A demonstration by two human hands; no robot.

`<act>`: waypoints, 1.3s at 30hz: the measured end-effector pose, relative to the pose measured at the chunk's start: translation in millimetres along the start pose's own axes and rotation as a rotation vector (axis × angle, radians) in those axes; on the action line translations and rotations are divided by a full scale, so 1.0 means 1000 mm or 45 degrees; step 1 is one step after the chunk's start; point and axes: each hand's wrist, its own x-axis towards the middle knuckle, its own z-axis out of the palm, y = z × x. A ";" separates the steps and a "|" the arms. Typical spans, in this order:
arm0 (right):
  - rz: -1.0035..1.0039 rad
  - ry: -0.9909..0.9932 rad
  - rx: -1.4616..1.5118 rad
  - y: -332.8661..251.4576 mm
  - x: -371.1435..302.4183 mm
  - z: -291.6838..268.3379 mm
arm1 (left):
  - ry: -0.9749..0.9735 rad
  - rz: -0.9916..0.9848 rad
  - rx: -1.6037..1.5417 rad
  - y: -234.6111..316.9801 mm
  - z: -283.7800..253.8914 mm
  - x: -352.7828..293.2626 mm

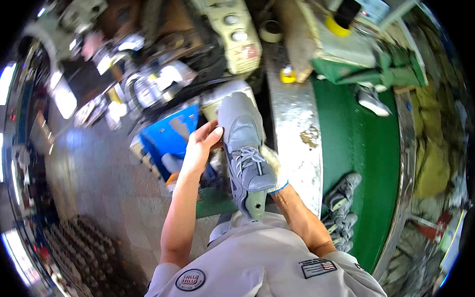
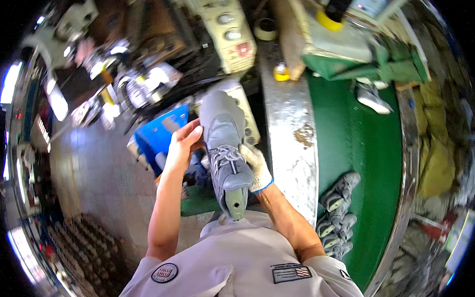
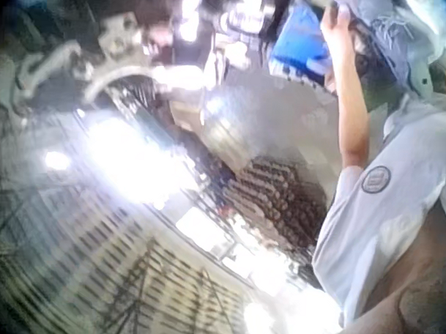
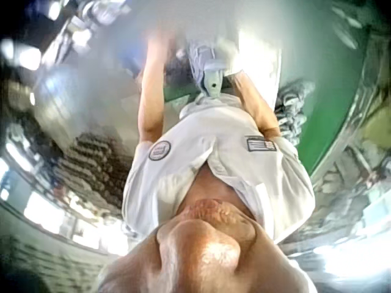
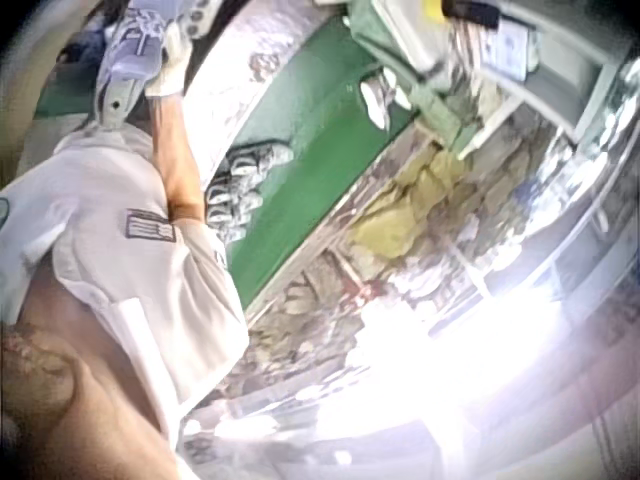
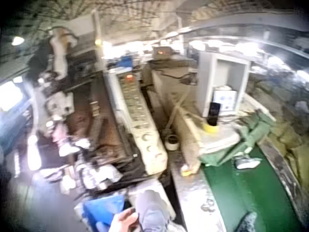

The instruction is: The person positions a shoe upper onto an industrial lasting machine, activates the machine to stretch and shape the shoe onto a last, and then places the shaped shoe onto a moving conveyor belt.

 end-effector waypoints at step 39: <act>-0.411 0.069 -0.621 0.122 0.201 0.167 | 0.283 0.200 -0.870 -0.028 -0.175 0.014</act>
